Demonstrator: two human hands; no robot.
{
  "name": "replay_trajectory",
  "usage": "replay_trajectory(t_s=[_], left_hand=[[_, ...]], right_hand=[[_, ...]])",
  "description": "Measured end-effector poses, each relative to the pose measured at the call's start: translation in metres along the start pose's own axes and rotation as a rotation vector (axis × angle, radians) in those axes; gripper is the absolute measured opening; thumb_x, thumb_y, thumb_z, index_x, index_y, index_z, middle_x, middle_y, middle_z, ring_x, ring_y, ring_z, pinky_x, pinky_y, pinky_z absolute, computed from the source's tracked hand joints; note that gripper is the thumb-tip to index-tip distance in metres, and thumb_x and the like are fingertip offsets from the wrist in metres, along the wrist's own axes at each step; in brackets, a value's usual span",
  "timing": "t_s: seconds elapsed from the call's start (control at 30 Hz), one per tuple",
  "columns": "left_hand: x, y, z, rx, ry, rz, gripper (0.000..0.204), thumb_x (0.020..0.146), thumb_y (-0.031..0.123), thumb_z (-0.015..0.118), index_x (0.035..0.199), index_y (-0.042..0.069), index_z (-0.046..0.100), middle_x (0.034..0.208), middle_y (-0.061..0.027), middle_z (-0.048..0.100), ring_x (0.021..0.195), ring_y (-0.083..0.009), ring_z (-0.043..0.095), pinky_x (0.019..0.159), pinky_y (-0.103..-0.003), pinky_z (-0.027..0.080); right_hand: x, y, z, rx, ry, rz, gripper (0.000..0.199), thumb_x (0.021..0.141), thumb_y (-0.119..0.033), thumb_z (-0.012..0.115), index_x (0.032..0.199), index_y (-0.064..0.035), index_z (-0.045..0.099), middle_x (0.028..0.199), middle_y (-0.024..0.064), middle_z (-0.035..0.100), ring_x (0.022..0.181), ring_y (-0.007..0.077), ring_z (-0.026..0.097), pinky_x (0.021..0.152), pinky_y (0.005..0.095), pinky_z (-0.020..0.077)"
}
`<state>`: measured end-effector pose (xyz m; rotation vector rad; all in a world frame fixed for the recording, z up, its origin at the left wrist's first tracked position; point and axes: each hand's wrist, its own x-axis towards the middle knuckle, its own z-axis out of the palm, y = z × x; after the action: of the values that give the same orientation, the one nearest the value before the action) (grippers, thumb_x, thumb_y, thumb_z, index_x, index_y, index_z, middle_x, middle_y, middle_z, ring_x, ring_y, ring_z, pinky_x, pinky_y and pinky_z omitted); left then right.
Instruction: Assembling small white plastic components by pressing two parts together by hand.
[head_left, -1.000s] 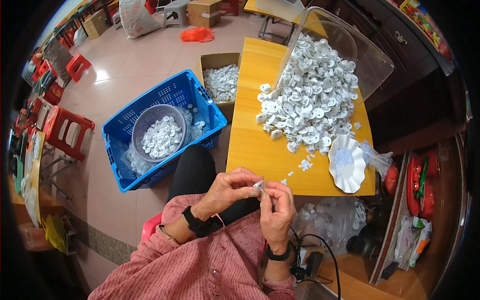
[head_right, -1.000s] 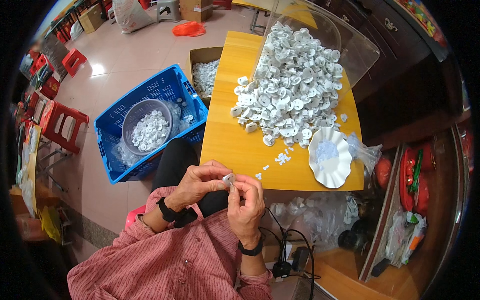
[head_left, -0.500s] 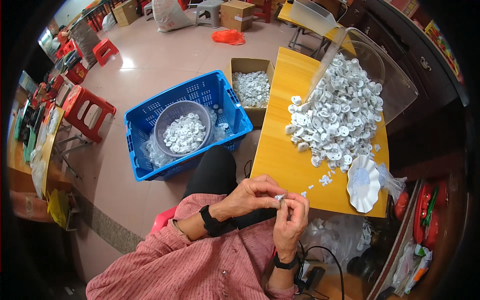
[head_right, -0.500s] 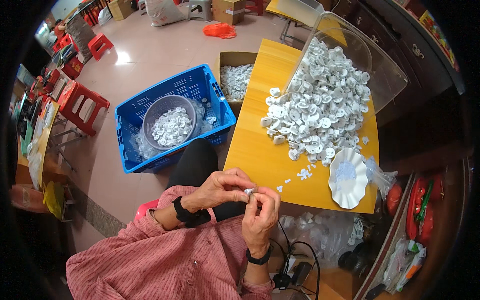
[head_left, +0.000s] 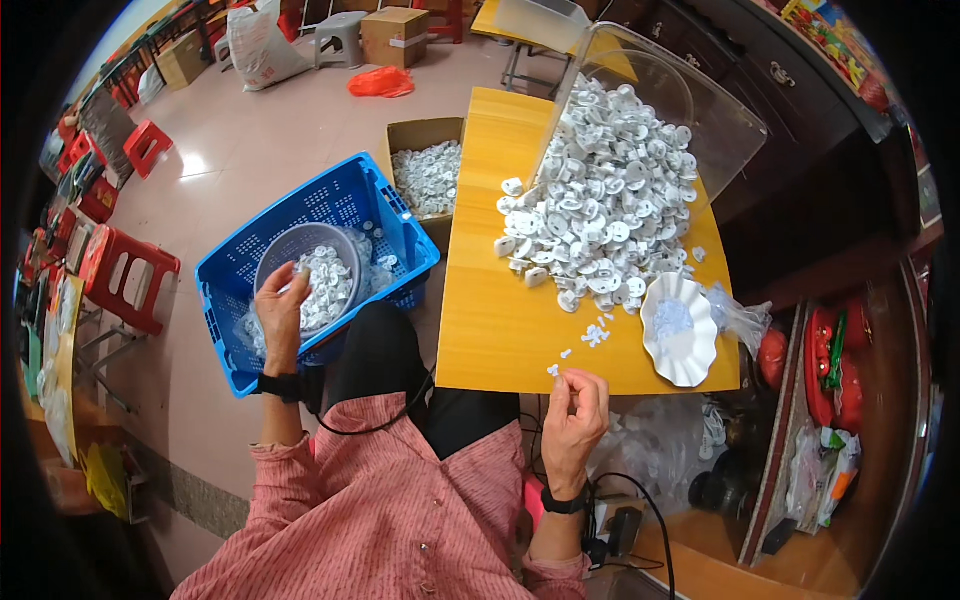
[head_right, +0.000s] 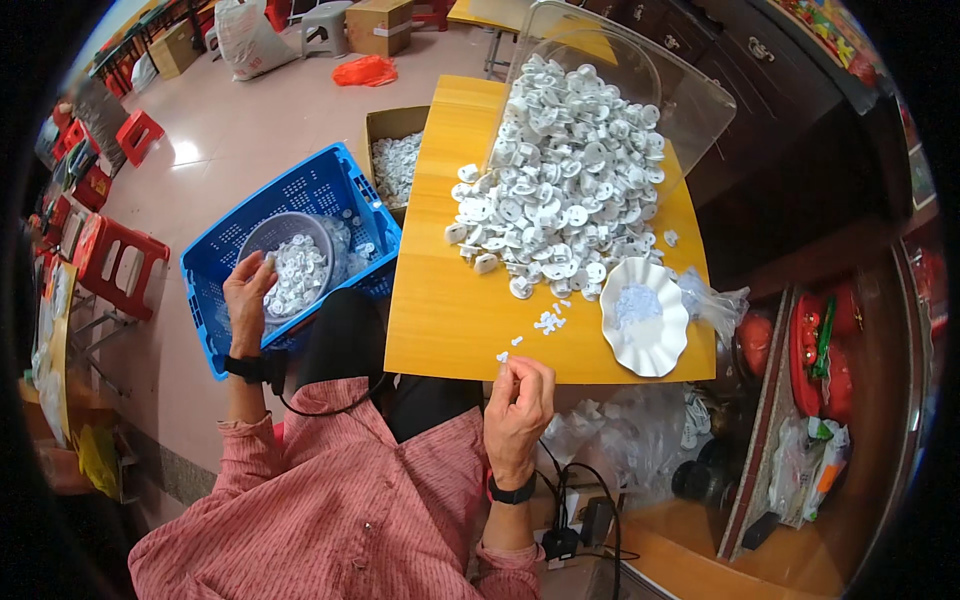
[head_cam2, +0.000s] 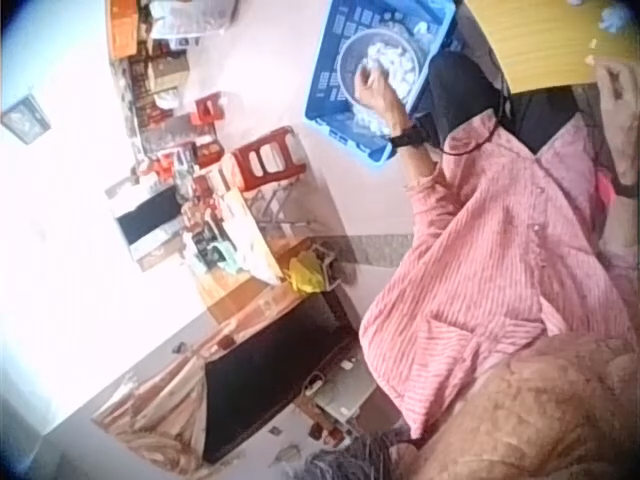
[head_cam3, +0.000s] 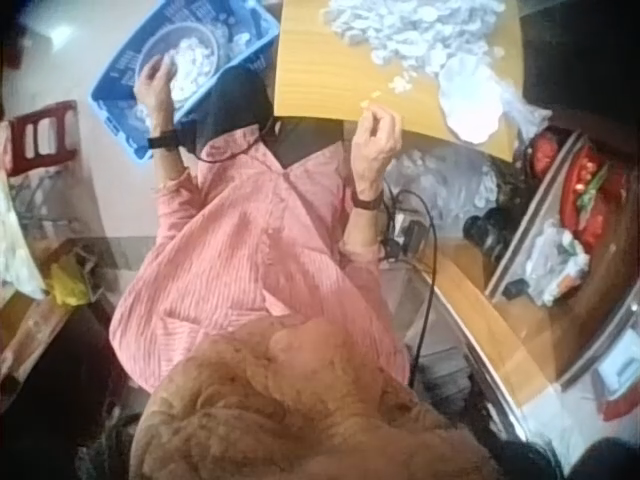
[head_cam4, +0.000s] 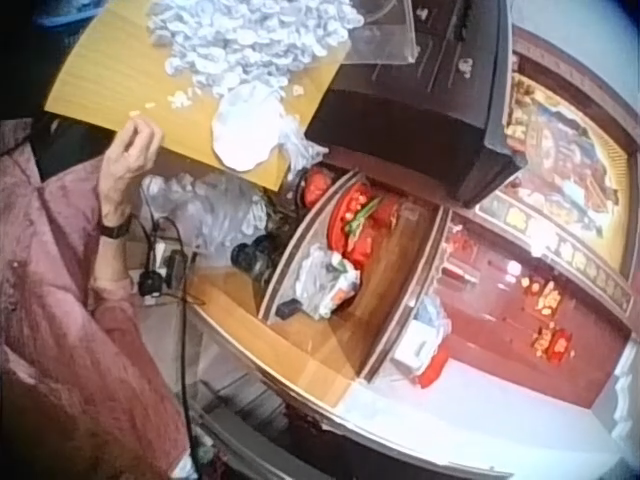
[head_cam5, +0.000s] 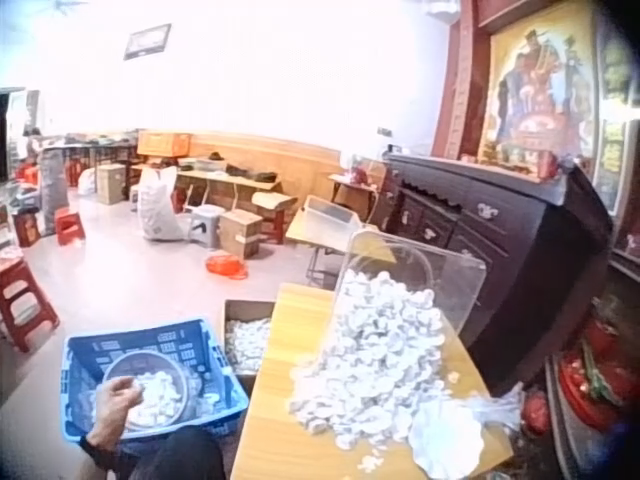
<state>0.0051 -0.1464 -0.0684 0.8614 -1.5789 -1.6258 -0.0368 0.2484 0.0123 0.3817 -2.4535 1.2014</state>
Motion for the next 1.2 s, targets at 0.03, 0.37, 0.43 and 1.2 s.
replay_trajectory(t_s=[0.03, 0.37, 0.43, 1.2], left_hand=[[0.004, -0.005, 0.0, -0.004, -0.01, -0.001, 0.034, 0.088, 0.014, 0.075, 0.116, -0.005, 0.068, 0.099, -0.0102, 0.069, 0.085, -0.0145, 0.067, 0.08, -0.028, 0.055], [-0.075, 0.067, 0.125, 0.248, -0.512, 0.384, 0.015, 0.086, 0.011, 0.073, 0.097, 0.0, 0.073, 0.083, -0.0107, 0.069, 0.071, -0.0168, 0.065, 0.066, -0.029, 0.052], [-0.086, 0.086, 0.153, 0.317, -0.682, 0.514, 0.014, 0.086, 0.012, 0.073, 0.094, 0.0, 0.073, 0.078, -0.0127, 0.065, 0.068, -0.0225, 0.064, 0.061, -0.034, 0.051], [-0.109, 0.075, 0.218, 0.592, -0.908, 0.799, 0.017, 0.082, 0.013, 0.071, 0.082, 0.002, 0.058, 0.095, -0.0168, 0.056, 0.084, -0.038, 0.062, 0.069, -0.047, 0.051]], right_hand=[[0.001, 0.003, -0.002, -0.046, 0.02, -0.002, 0.006, 0.089, 0.001, 0.063, 0.095, 0.002, 0.06, 0.098, 0.0164, 0.062, 0.089, 0.0335, 0.063, 0.076, 0.041, 0.0525], [0.003, 0.015, -0.004, -0.21, 0.005, -0.083, 0.009, 0.087, 0.002, 0.064, 0.097, 0.0024, 0.061, 0.098, 0.016, 0.06, 0.091, 0.0347, 0.061, 0.078, 0.0433, 0.0516], [0.002, 0.015, -0.003, -0.25, -0.003, -0.077, 0.012, 0.087, 0.004, 0.062, 0.099, 0.0015, 0.063, 0.101, 0.0164, 0.062, 0.092, 0.0356, 0.061, 0.081, 0.0427, 0.0503], [-0.002, 0.021, -0.025, -0.443, -0.164, -0.097, 0.024, 0.079, 0.004, 0.063, 0.103, 0.0003, 0.067, 0.104, 0.0136, 0.058, 0.099, 0.0337, 0.057, 0.084, 0.0428, 0.0486]])
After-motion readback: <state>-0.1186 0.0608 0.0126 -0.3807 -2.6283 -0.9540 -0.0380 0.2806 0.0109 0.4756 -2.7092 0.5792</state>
